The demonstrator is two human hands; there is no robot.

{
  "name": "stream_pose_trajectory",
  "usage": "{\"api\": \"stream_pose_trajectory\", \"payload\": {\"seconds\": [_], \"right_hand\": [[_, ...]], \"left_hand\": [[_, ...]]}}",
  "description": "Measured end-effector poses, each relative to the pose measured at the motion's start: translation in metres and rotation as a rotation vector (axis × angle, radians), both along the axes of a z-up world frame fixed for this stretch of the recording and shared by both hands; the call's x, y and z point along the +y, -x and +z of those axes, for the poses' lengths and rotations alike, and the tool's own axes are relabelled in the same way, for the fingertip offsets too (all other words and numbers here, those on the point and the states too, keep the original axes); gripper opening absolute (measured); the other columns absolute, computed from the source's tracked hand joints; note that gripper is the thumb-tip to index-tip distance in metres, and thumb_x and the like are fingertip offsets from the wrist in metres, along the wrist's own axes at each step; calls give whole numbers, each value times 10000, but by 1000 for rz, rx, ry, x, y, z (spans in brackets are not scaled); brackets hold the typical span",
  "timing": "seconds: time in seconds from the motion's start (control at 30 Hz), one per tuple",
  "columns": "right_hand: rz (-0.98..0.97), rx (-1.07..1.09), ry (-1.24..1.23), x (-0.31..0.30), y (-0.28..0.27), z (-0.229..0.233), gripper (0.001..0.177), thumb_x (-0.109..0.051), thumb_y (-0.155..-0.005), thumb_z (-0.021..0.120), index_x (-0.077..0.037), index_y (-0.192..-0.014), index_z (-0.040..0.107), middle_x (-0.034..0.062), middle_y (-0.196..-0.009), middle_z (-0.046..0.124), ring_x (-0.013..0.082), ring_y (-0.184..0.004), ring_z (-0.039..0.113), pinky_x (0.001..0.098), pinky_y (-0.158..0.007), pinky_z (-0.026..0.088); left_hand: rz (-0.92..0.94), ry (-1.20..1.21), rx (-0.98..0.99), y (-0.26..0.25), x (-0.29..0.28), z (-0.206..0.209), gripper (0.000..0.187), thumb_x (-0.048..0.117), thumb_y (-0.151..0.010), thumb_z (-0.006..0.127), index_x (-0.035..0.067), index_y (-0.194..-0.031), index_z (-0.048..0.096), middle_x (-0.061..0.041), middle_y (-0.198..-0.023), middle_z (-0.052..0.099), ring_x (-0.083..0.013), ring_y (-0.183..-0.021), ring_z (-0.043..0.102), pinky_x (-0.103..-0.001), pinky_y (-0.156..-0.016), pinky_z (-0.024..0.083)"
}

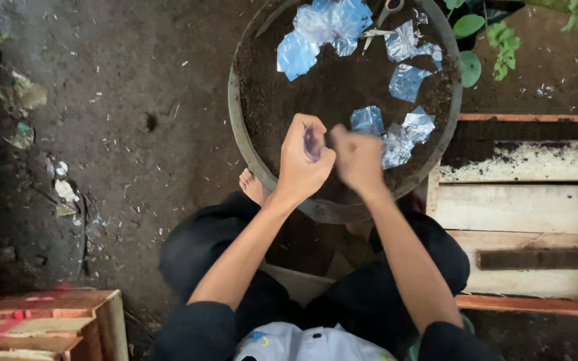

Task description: The person opens small plastic bags containing seeds and pours them into a wooden planter box filled with soil. The person repeatedly picks up bags from a large basin, opens them, and empties the contents into the planter.

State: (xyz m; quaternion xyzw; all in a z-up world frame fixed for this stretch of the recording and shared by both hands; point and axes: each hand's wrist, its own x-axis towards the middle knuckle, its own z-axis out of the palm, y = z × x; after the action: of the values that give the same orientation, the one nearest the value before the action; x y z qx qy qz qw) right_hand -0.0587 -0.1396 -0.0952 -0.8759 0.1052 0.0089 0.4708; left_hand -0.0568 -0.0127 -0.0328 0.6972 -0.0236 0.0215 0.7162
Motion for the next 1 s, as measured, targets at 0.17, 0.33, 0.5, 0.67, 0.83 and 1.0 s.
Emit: {"api": "stream_pose_trajectory", "payload": {"seconds": [0.17, 0.33, 0.5, 0.67, 0.83, 1.0], "right_hand": [[-356, -8, -827, 0, -19, 84, 456, -236, -867, 473, -137, -443, 337, -8, -363, 291, 85, -306, 306, 184, -327, 198], [-194, 57, -1384, 2, -19, 96, 457, -286, -899, 383, -167, -464, 311, -54, -379, 276, 65, -317, 305, 138, -330, 168], [-82, 93, -1432, 11, -14, 92, 481, -368, -899, 369, -139, -484, 284, -13, -402, 239, 85, -331, 293, 142, -315, 161], [-121, 41, -1283, 11, -11, 84, 506, -402, -899, 360, -132, -482, 267, 8, -389, 219, 117, -307, 287, 163, -280, 180], [-157, -8, -1227, 12, -11, 84, 515, -406, -896, 375, -117, -481, 280, 34, -379, 222, 119, -288, 276, 157, -262, 159], [-121, 56, -1317, 11, -12, 92, 493, -393, -896, 339, -136, -478, 283, 3, -373, 224, 85, -291, 278, 126, -263, 138]], "left_hand": [[0, -46, 55, 11, -8, -8, 247, -13, -591, 499, 100, -802, 442, -39, -607, 377, -150, -507, 437, -262, -467, 367], [-124, -83, 40, 19, -18, -20, 248, -44, -584, 479, 63, -806, 451, -38, -656, 378, -162, -563, 424, -293, -511, 385], [-173, -106, 13, 20, -17, -18, 206, -49, -618, 452, 58, -787, 406, -59, -666, 318, -217, -591, 417, -306, -549, 361], [-176, -98, 34, 20, -17, -19, 216, -43, -614, 466, 58, -796, 406, -81, -675, 330, -234, -596, 422, -293, -515, 348], [-193, -79, 71, 23, -19, -22, 231, -48, -607, 471, 60, -799, 400, -91, -691, 332, -248, -626, 437, -286, -509, 339], [-192, -41, 83, 25, -19, -22, 212, -34, -611, 447, 65, -794, 410, -113, -693, 341, -282, -623, 432, -305, -532, 348]]}}
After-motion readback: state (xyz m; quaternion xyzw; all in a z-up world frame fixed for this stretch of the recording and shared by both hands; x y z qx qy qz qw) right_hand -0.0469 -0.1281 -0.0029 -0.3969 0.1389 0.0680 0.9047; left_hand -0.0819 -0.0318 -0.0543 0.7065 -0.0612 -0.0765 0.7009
